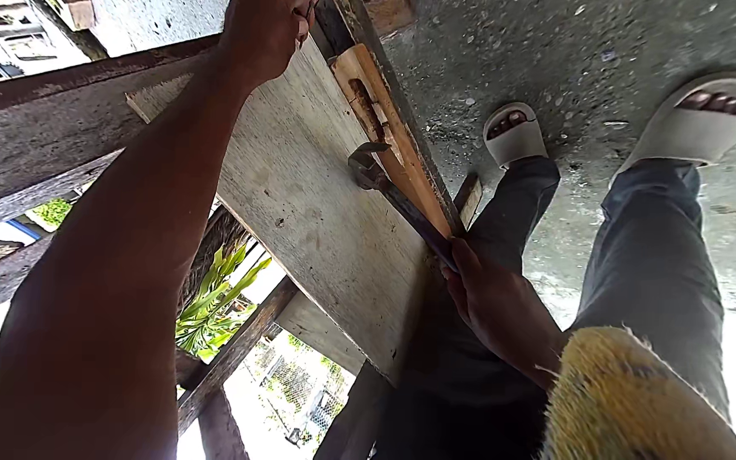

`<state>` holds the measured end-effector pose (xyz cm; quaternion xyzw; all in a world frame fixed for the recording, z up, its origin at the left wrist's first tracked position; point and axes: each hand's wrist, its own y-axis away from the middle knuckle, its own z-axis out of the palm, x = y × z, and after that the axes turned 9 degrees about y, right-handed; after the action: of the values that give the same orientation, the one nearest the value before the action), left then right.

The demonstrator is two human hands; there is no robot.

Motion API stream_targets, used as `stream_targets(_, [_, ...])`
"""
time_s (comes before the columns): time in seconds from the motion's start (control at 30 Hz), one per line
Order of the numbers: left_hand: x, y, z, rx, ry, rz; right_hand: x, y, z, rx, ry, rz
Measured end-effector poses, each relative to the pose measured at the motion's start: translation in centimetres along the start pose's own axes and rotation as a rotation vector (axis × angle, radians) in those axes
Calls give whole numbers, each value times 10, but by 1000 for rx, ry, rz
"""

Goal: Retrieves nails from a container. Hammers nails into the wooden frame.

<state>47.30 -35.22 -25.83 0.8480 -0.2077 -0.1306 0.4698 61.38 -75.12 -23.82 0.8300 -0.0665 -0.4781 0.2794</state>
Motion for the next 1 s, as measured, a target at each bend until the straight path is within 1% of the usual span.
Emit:
stream_targets(0.23, [1,0,0,0,5,-27,3,0,2,23,-17,-6])
stream_targets(0.6, [2,2,-1,0,2,-8,5,0,4,7,-29,7])
stream_targets(0.73, [2,1,1,-5,-7,-4,9,-3,1,50,-102,0])
stream_targets(0.87, [1,1,0,-16,-18,6,-2,-33,-12,171,-205,49])
stream_targets(1.0, [4,0,-2,-41,-44,-12,-24,-86,-34,138,-348,158])
